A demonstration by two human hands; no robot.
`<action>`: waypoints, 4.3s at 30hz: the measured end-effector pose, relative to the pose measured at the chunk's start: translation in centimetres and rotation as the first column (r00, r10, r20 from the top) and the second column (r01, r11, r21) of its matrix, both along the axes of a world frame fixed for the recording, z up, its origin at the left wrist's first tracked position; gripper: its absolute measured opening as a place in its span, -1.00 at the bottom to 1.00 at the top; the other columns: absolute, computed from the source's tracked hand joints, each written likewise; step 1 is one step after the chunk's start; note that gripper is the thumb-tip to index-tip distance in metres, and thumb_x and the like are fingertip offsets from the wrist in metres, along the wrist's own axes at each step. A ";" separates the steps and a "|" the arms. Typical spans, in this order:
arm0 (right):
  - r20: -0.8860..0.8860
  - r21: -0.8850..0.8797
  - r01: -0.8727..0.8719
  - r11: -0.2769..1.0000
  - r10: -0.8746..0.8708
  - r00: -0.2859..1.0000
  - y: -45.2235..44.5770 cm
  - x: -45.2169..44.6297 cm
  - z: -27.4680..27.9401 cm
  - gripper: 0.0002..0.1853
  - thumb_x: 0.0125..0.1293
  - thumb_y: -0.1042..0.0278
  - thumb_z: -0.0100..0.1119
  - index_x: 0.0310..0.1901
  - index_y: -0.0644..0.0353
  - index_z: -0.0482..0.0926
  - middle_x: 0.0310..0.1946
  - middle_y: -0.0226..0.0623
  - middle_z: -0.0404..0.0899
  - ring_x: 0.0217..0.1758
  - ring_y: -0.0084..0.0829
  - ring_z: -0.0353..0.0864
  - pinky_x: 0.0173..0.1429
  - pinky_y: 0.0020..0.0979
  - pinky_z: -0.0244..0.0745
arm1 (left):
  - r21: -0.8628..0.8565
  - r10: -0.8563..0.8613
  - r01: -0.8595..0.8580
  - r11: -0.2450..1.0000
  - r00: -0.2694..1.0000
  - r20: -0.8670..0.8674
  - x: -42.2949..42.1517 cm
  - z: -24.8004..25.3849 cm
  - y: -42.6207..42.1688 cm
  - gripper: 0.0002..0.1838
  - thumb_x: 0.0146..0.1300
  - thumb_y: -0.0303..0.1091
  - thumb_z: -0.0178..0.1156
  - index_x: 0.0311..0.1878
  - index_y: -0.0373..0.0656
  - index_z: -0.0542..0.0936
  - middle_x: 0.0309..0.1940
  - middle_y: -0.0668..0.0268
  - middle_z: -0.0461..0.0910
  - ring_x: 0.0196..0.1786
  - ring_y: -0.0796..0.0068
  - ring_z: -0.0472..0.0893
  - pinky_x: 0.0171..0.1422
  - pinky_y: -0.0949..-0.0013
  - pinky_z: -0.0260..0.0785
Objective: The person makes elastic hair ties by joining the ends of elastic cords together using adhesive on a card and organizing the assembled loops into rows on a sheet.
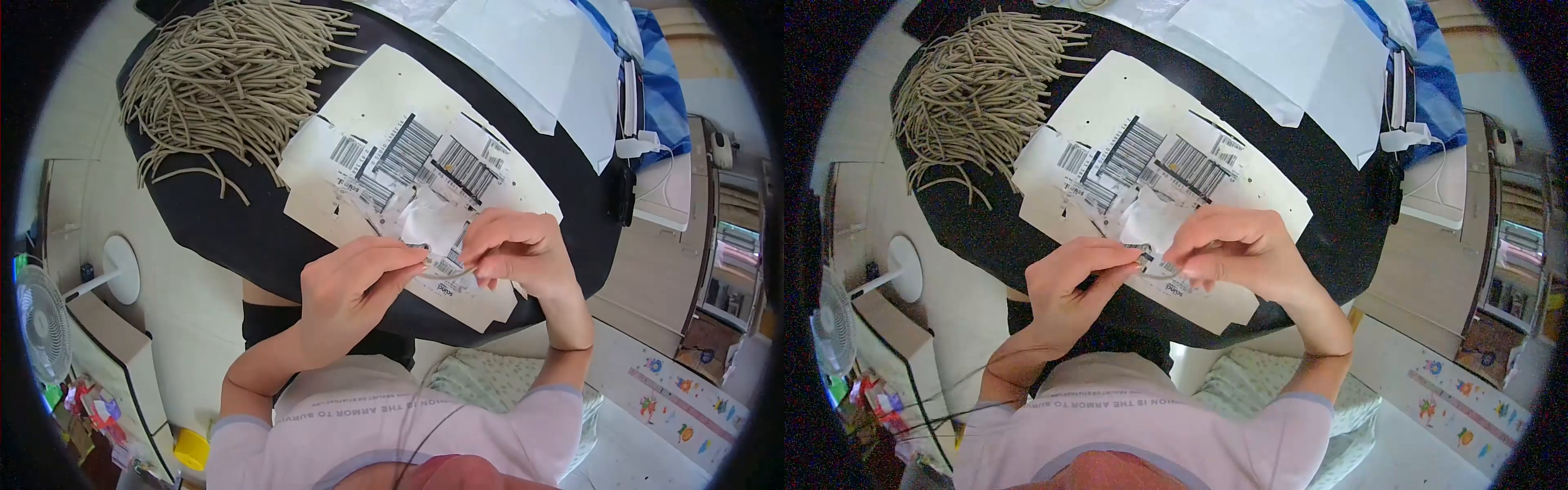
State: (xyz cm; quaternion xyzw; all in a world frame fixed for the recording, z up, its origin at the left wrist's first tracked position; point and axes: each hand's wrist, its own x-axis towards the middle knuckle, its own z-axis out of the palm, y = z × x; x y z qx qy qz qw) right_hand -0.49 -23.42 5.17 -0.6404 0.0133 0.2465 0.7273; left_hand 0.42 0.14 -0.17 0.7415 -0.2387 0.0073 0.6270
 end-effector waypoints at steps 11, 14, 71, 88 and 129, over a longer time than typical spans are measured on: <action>-0.243 -0.015 0.029 0.999 -0.032 0.969 0.5 0.5 -0.4 -0.73 0.10 0.65 0.43 -0.27 0.23 0.50 -0.49 -0.20 0.67 -0.54 -0.52 0.65 -0.51 -0.60 0.49 | 0.010 -0.001 0.001 1.000 1.000 0.030 0.0 0.0 -0.1 -0.80 0.09 -0.59 0.40 -0.20 -0.19 0.68 -0.32 0.21 0.70 -0.36 0.33 0.69 -0.34 0.43 0.51; -0.111 -0.073 0.086 0.994 -0.094 0.989 0.5 0.3 -0.7 -0.78 0.14 0.66 0.40 -0.29 0.24 0.51 -0.47 -0.22 0.67 -0.53 -0.53 0.66 -0.50 -0.60 0.50 | 0.001 -0.007 0.007 1.000 0.999 0.041 -0.1 -0.2 -0.1 -0.80 0.09 -0.59 0.39 -0.20 -0.19 0.68 -0.32 0.22 0.70 -0.36 0.33 0.69 -0.33 0.42 0.51; 0.586 -0.678 0.249 0.692 0.305 0.750 1.8 -0.6 -2.1 -0.80 0.12 0.59 0.38 -0.21 0.29 0.61 -0.31 -0.19 0.59 -0.35 -0.27 0.63 -0.31 -0.36 0.57 | 0.017 -0.032 0.032 0.999 0.999 0.014 0.1 -0.1 -0.2 -0.77 0.09 -0.61 0.40 -0.17 -0.19 0.65 -0.31 0.24 0.63 -0.42 0.34 0.63 -0.39 0.43 0.48; 0.596 -0.717 0.280 0.638 0.353 0.721 2.0 -0.4 -2.4 -0.80 0.11 0.52 0.39 -0.23 0.24 0.60 -0.32 -0.22 0.59 -0.36 -0.24 0.62 -0.33 -0.31 0.56 | 0.052 -0.046 0.045 0.998 0.998 0.032 0.1 -0.1 0.0 -0.79 0.11 -0.59 0.38 -0.17 -0.17 0.66 -0.30 0.26 0.63 -0.44 0.38 0.62 -0.39 0.42 0.47; 0.093 -0.071 -0.011 0.997 0.018 0.996 1.8 -1.2 -0.7 -0.83 0.41 0.57 0.09 -0.01 0.37 0.55 0.04 -0.16 0.67 -0.04 -0.51 0.68 -0.03 -0.44 0.69 | -0.345 -0.298 0.126 0.930 0.807 -0.509 0.2 0.6 0.2 -0.88 0.22 -0.63 0.29 -0.17 -0.37 0.66 -0.19 0.23 0.70 -0.15 0.54 0.72 -0.04 0.54 0.54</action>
